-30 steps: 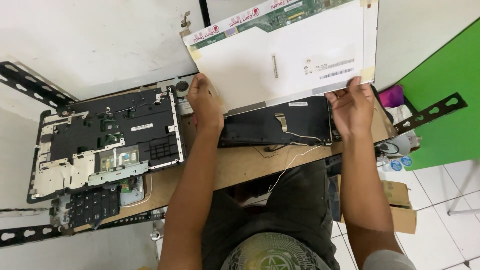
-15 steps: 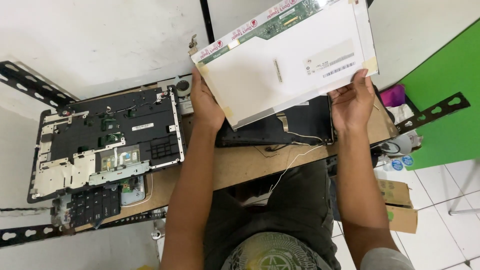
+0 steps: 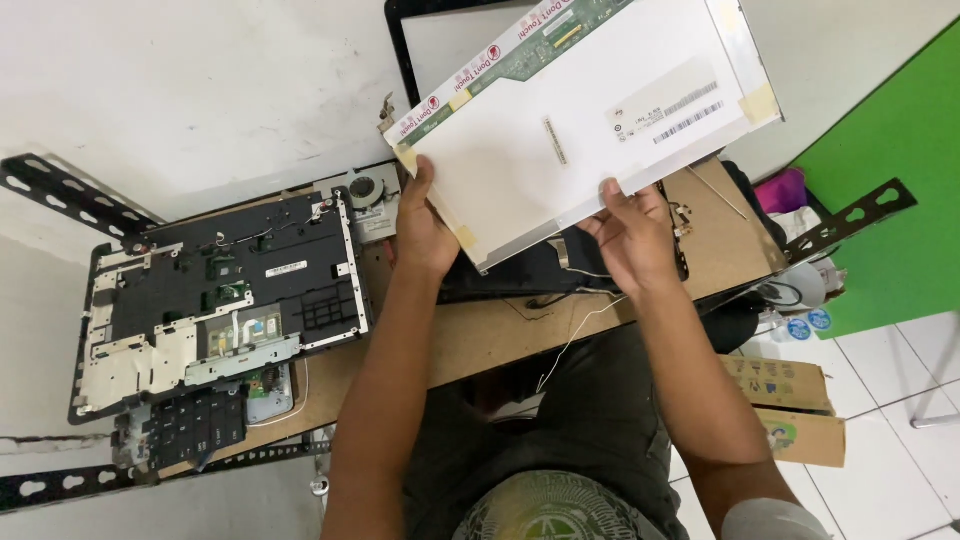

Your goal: Disassembling a laptop screen assembly to clean the back of the LCD panel using a screwdriver and a cloth.

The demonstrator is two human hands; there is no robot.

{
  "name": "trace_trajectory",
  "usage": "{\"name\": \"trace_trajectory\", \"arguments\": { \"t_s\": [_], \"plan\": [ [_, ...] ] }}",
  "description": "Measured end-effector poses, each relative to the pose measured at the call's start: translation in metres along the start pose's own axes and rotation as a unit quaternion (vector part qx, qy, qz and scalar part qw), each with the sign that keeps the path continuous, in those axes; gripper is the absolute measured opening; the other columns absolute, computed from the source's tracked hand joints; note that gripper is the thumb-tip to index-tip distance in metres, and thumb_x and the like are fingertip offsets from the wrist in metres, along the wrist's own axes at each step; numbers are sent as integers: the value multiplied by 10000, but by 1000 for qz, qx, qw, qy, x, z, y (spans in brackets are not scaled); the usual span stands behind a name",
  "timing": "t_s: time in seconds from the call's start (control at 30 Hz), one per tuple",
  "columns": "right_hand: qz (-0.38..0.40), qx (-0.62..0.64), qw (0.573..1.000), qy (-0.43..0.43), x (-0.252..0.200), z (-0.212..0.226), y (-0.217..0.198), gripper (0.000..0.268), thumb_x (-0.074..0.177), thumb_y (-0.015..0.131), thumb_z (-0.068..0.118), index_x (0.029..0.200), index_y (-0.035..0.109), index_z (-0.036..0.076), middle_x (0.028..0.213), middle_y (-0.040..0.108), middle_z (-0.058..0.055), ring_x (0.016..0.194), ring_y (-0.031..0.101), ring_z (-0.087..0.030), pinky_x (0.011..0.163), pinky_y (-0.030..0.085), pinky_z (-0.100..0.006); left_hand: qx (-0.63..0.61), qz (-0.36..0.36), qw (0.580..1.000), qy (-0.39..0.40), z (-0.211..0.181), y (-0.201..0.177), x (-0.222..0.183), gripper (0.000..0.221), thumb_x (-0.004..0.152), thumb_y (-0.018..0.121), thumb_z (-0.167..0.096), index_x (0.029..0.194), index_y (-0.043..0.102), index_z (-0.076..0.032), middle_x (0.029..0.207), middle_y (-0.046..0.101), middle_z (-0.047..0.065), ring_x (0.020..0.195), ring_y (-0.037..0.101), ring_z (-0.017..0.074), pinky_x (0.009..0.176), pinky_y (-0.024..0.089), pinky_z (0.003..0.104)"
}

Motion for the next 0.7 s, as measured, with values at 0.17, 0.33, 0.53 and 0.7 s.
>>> {"name": "trace_trajectory", "arguments": {
  "t_s": [0.17, 0.33, 0.53, 0.7],
  "plan": [
    [-21, 4, 999, -42, 13, 25, 1, 246, 901, 624, 171, 1131, 580, 93, 1060, 678, -111, 909, 700, -271, 766, 628, -411, -49, 102, 993, -30, 1, 22, -6, 461, 954, 543, -437, 1313, 515, -149, 1282, 584, 72, 1159, 582, 236, 1062, 420, 458],
    [-16, 69, 996, -55, 17, 74, 17, 281, 913, 604, 175, 1178, 561, 93, 1134, 662, -125, 992, 695, -300, 885, 596, -480, -177, 241, 951, -83, -4, 64, -46, 484, 959, 573, -334, 1353, 493, -63, 1363, 507, 158, 1280, 473, 268, 1139, 318, 492],
    [-105, 37, 994, 23, 52, 59, -59, 427, 826, 667, 255, 1200, 583, 67, 1040, 642, -124, 961, 685, -267, 889, 573, -416, -96, 314, 923, -201, 14, 49, -28, 1131, 669, 306, -897, 1493, 250, -123, 1316, 516, 254, 1105, 599, 366, 948, 482, 509],
    [-60, -90, 994, 11, 86, 19, -164, 159, 904, 654, 195, 1039, 627, 115, 913, 637, -40, 853, 667, -120, 884, 574, -293, 9, 345, 912, -222, 39, 21, -15, 825, 851, 412, -677, 1472, 272, -153, 1244, 576, 223, 970, 667, 344, 849, 533, 485]
  ]
}}
Point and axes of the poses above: each hand's wrist, its own x-axis towards the middle knuckle, its own y-axis out of the palm, z = x × y, the point moved 7 cm from there along x, towards the middle knuckle
